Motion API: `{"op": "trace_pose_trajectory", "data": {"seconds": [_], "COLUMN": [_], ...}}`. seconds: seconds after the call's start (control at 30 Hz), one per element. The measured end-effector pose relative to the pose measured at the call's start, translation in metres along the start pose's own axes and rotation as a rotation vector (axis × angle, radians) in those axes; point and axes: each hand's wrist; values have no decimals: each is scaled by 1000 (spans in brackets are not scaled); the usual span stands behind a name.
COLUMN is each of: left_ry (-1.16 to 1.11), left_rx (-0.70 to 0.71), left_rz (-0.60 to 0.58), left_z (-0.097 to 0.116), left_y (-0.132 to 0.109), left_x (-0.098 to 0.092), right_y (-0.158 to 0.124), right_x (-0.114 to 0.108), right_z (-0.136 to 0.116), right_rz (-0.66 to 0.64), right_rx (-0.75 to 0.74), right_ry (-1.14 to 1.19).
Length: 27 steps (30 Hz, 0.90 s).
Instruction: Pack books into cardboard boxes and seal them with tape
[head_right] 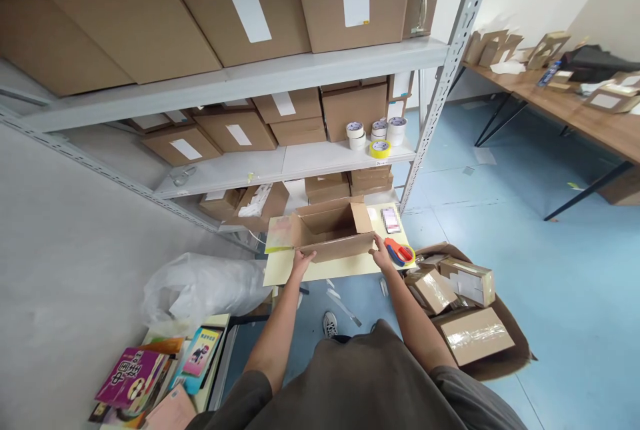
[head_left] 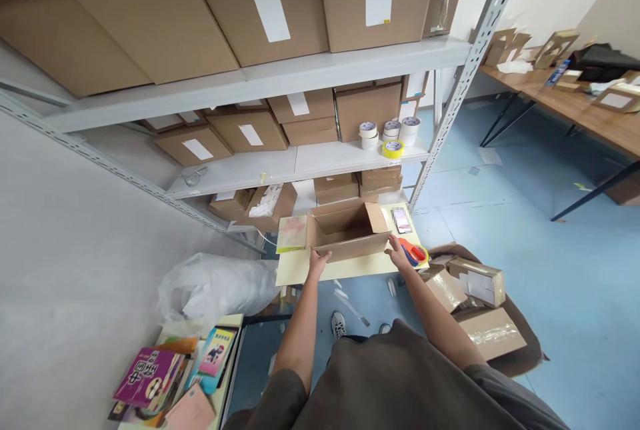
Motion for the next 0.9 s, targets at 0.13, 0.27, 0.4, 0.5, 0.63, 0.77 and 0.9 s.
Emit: {"op": "trace_pose_trajectory", "data": {"seconds": [0.13, 0.27, 0.4, 0.5, 0.63, 0.77, 0.9], "left_ry": [-81, -58, 105, 219, 228, 275, 385], "left_rx": [-4, -26, 50, 180, 336, 322, 185], "left_rz": [20, -6, 139, 393, 282, -7, -97], "left_z": [2, 11, 33, 59, 94, 99, 70], "left_y": [-3, -9, -15, -18, -8, 15, 20], "left_x": [0, -4, -27, -52, -60, -54, -56], "right_y": [-3, -7, -8, -5, 3, 10, 16], "right_x": [-3, -8, -19, -28, -19, 12, 35], "right_z": [-1, 2, -6, -34, -85, -118, -127], "right_rz": [-30, -46, 86, 145, 76, -23, -140], "right_rx": [-29, -34, -13, -132, -253, -307, -339], "right_ry": [23, 31, 59, 64, 18, -49, -123]}}
Point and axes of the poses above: each hand's wrist, its own y-axis towards the middle knuckle, its own x-axis out of the palm, z = x × y, and after that the axes turned 7 degrees about y, right-handed
